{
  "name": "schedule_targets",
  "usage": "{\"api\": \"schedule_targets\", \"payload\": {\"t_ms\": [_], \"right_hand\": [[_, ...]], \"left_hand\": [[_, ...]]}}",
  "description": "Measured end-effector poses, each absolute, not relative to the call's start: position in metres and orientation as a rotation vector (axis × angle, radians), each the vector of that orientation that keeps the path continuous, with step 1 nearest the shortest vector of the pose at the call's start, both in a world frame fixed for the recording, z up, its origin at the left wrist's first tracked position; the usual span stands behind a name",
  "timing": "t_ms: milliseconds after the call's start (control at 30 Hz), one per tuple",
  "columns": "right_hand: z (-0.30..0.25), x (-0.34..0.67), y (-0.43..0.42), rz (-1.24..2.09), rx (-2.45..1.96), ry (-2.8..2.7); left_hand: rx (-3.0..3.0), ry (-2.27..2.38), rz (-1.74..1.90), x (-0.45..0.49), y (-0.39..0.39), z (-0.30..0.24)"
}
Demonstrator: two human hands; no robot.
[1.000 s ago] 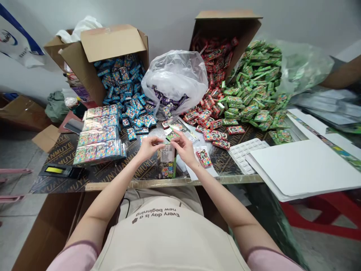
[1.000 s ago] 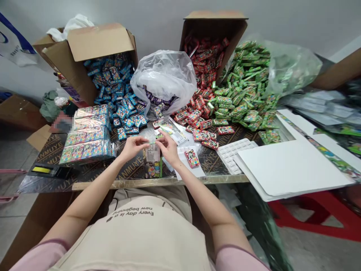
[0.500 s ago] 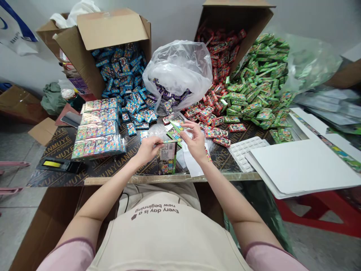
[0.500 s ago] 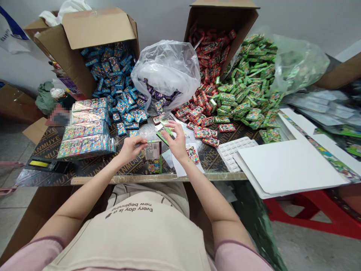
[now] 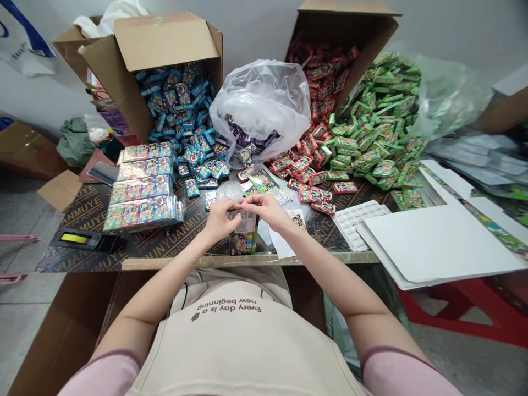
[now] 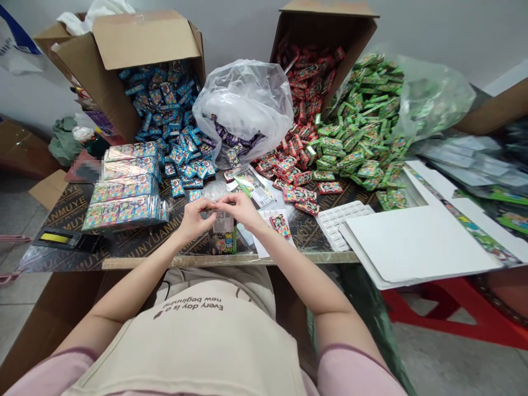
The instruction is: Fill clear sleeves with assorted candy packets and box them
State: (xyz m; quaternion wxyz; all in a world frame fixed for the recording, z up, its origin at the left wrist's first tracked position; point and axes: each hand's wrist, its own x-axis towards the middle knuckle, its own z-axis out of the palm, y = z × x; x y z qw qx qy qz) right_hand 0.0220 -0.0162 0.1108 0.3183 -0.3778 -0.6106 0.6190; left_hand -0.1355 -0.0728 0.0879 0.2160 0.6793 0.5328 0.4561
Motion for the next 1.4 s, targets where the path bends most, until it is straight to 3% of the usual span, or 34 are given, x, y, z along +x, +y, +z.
{"api": "schedule_targets", "payload": {"t_ms": [267,633,833,967,1267,1400], "right_hand": [[0.097,0.020,-0.017,1.544,-1.028,-1.547],[0.073,0.007,-0.013,1.339,-1.133,-1.335],[0.043,0.087,0.020,0.671,-1.297,-1.795],[0.014,0.124,0.023,0.534,-1.442,-2.155],[-0.006,0.109,0.007,0.532,-1.376,-2.336],[-0.009,0.112,-0.001,0.572,-1.403,-2.287]], "left_hand": [[1.707,1.647,1.418,-0.121,-0.072,0.084],[1.812,1.656,1.238,-0.128,-0.077,0.096],[1.869,2.002,1.172,-0.191,-0.080,0.067],[1.952,2.079,0.954,-0.208,-0.084,0.051],[2.288,1.316,0.070,-0.135,-0.055,0.032],[2.195,1.205,0.107,-0.130,-0.042,0.041]]}}
